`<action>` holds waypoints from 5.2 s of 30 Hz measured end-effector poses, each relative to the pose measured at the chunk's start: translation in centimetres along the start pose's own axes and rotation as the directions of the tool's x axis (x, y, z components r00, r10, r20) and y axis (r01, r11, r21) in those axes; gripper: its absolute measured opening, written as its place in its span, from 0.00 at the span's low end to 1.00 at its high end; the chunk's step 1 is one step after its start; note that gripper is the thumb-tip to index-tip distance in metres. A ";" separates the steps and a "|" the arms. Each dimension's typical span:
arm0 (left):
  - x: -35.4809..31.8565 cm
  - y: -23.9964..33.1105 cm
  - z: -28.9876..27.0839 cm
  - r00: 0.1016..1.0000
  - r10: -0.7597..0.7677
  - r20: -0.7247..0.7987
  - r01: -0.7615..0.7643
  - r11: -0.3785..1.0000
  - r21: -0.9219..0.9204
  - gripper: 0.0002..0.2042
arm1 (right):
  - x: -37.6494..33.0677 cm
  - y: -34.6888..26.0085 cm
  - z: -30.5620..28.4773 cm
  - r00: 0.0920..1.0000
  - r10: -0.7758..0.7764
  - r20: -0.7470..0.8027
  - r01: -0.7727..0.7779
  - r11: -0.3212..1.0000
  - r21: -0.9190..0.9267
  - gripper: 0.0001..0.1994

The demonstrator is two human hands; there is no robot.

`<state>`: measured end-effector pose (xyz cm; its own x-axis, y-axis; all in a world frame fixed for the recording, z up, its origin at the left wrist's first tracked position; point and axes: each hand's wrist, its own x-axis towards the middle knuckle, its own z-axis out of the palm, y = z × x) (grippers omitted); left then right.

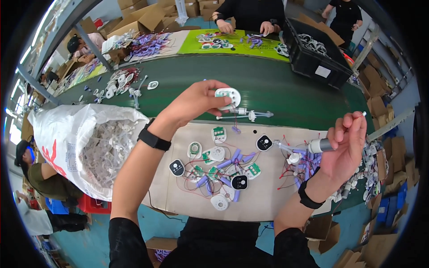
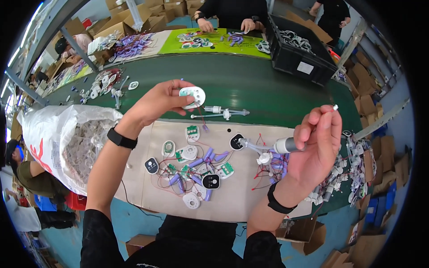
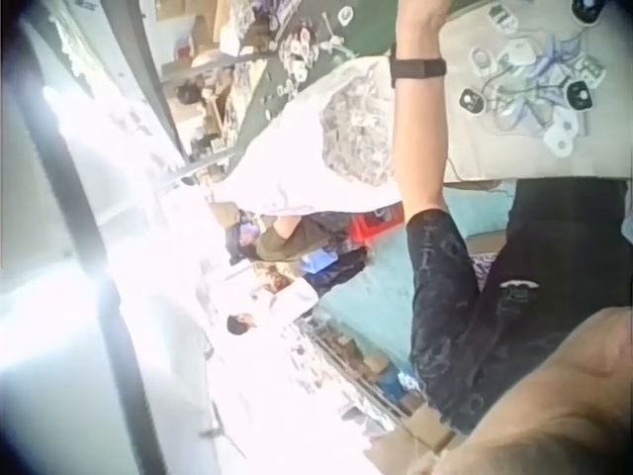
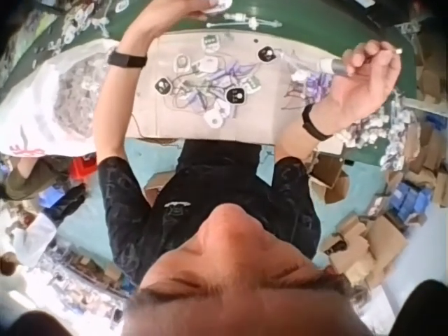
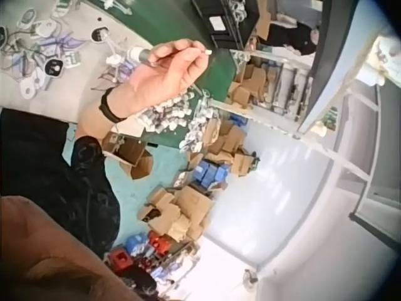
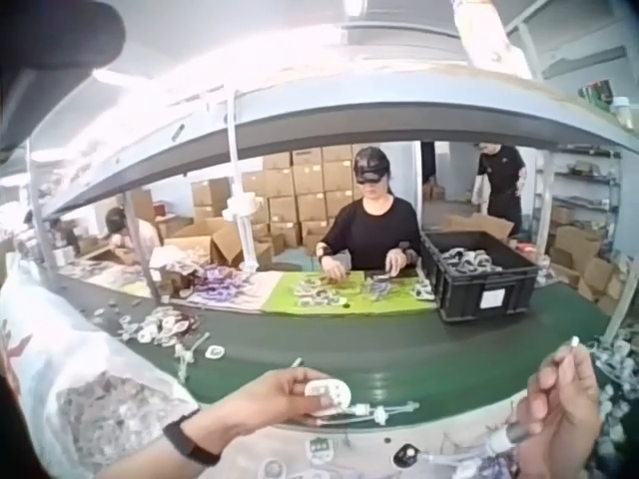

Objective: The person joins a motor and a plastic tube assembly together before setting the unit on the table. They then pick up a circuit board and a battery, connect the wires by hand, and place the assembly onto the table.

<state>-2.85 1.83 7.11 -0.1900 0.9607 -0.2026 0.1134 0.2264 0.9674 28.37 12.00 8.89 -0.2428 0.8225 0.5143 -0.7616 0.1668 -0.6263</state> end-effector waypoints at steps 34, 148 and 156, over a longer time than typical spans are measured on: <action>22.3 -9.4 -1.0 0.962 -0.161 -0.220 0.006 0.819 -0.573 0.21 | 7.7 19.9 -6.0 0.855 0.131 -0.502 -0.388 0.804 -0.450 0.07; 22.4 -12.2 -9.5 0.886 -0.079 -0.457 -0.081 0.944 -0.321 0.18 | 7.0 13.3 -1.0 0.978 -0.054 0.203 0.210 0.306 -0.929 0.15; 18.3 -19.0 -19.9 0.647 0.136 -0.750 0.226 0.906 0.358 0.20 | 5.9 8.8 1.1 0.971 -0.057 0.234 0.239 0.358 -0.903 0.13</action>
<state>-27.92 11.93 -11.96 -0.8393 0.5316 0.1141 0.4093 0.4797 0.7761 19.56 17.67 7.07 -0.3328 0.6616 0.6720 0.2117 0.7468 -0.6304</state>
